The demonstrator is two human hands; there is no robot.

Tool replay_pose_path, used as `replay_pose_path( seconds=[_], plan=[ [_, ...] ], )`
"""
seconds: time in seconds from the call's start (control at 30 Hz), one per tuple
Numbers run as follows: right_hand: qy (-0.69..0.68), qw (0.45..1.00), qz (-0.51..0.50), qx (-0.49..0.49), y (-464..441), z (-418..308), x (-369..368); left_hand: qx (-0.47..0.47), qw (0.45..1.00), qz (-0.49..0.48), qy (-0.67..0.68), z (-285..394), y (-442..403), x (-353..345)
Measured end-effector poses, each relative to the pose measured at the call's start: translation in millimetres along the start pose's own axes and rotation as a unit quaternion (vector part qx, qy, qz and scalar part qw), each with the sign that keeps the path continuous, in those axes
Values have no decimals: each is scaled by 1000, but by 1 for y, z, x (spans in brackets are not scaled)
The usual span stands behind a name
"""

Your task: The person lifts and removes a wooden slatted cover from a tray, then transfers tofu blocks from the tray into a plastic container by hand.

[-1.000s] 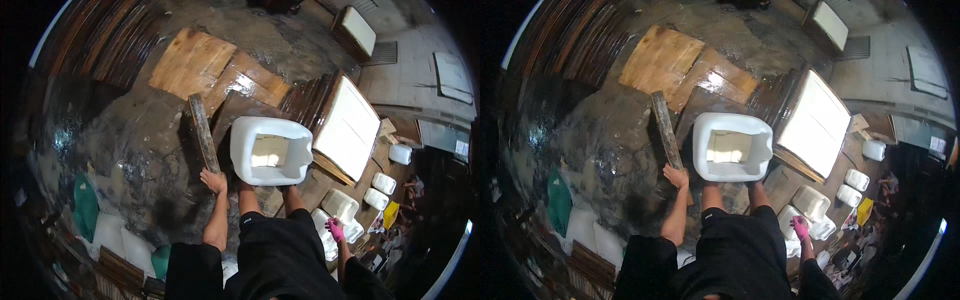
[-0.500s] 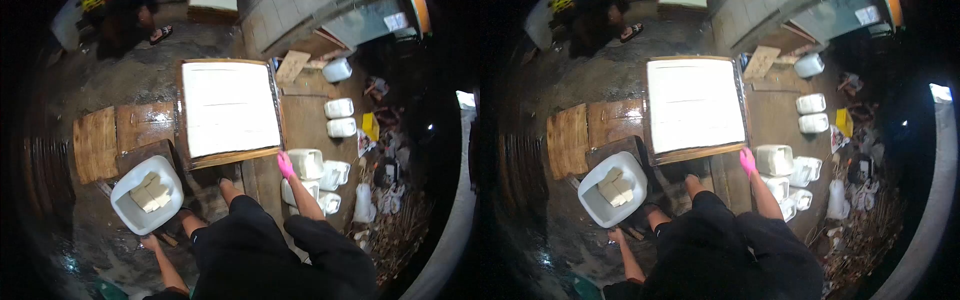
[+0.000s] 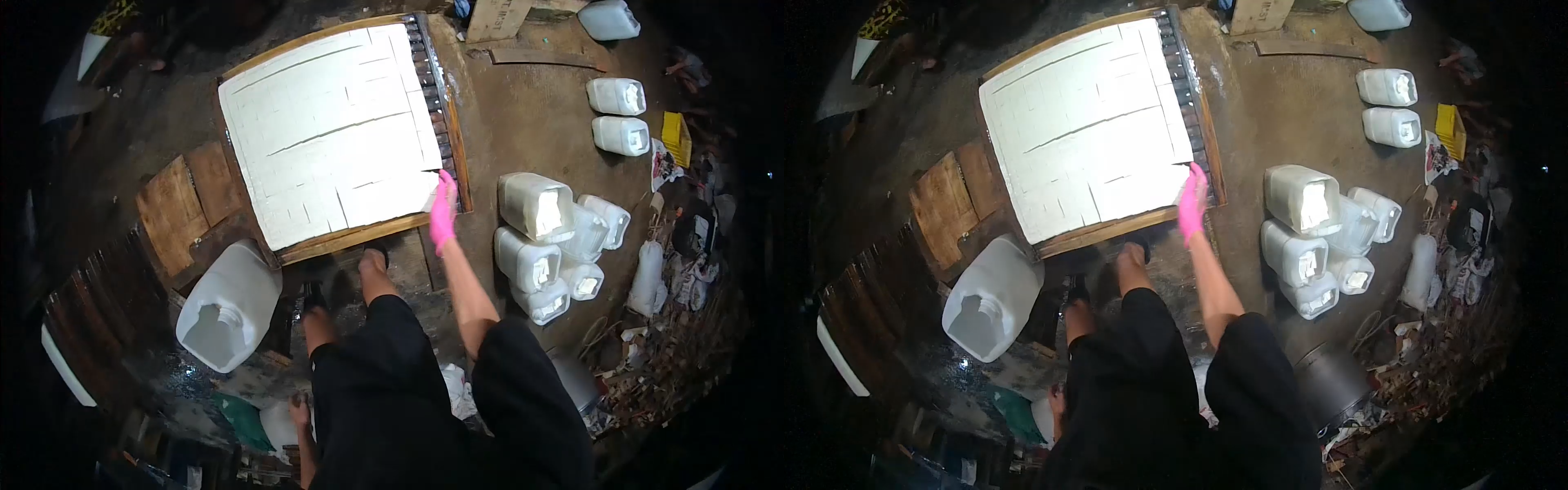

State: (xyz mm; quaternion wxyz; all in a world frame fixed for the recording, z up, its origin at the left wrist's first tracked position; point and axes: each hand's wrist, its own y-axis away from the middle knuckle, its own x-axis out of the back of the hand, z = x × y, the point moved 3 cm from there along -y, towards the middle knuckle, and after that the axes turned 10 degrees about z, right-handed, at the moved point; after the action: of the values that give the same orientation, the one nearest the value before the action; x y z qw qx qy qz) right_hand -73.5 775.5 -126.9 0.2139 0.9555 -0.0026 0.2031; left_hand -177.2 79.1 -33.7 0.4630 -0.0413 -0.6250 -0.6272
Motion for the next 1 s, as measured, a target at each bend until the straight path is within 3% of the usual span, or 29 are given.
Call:
replay_pose_path(
  seconds=[0.03,0.07,0.1,0.13,0.17,0.2,0.27,0.33,0.4,0.47,0.5,0.6,0.63,0.67,0.7,0.73,0.77,0.8,0.87,0.9,0.97,1.0],
  plan=[
    [-104,991,-32,-81,-8,-6,3,-2,999,-22,41,7,-3,-3],
    [-97,980,-111,-133,-46,41,4,-3,999,-14,39,28,1,0],
    [-147,943,-187,-232,-48,33,5,-12,999,-19,37,66,13,-1],
    [-192,889,-261,-323,-50,14,2,-16,999,-18,41,83,12,-8],
    [-177,865,-319,-344,-57,3,-3,-21,999,-17,44,99,10,-15],
    [-202,797,-386,-419,-61,-4,-9,-24,999,6,44,99,1,-16],
    [-264,692,-444,-504,-60,-13,-27,-16,999,38,33,105,1,-7],
    [-285,692,-429,-506,-46,-15,-29,-110,994,11,-7,141,4,-5],
    [-297,700,-426,-491,-39,-19,-35,-113,993,34,16,146,-3,-3],
    [-344,783,-264,-446,-38,-7,-9,-114,990,62,47,163,-1,-1],
    [-354,803,-243,-414,-46,17,4,-140,986,60,68,191,12,-2],
    [-275,924,-88,-251,-43,24,38,-223,960,128,106,239,26,-12],
    [-265,927,-107,-242,-21,-2,35,-213,963,137,95,277,45,-13],
    [-255,930,-125,-233,2,-31,31,-274,946,116,128,303,53,-19],
    [-301,890,-252,-231,53,-86,13,-313,935,99,133,330,64,-23],
    [-308,864,-345,-198,96,-118,-7,-295,936,41,188,354,80,-22],
    [-313,829,-434,-160,140,-150,-25,-350,910,11,220,365,80,-32],
    [-283,818,-492,-92,173,-165,-40,-337,885,-93,308,385,91,-32],
    [-261,817,-505,-100,229,-178,-68,-264,825,-154,476,395,91,-33],
    [-97,825,-557,10,299,-217,-98,-221,777,-175,563,402,97,-22],
    [87,750,-625,195,388,-233,-159,-143,752,-21,643,395,89,14],
    [102,692,-663,267,421,-224,-189,-55,658,0,751,364,63,-1]
  ],
)
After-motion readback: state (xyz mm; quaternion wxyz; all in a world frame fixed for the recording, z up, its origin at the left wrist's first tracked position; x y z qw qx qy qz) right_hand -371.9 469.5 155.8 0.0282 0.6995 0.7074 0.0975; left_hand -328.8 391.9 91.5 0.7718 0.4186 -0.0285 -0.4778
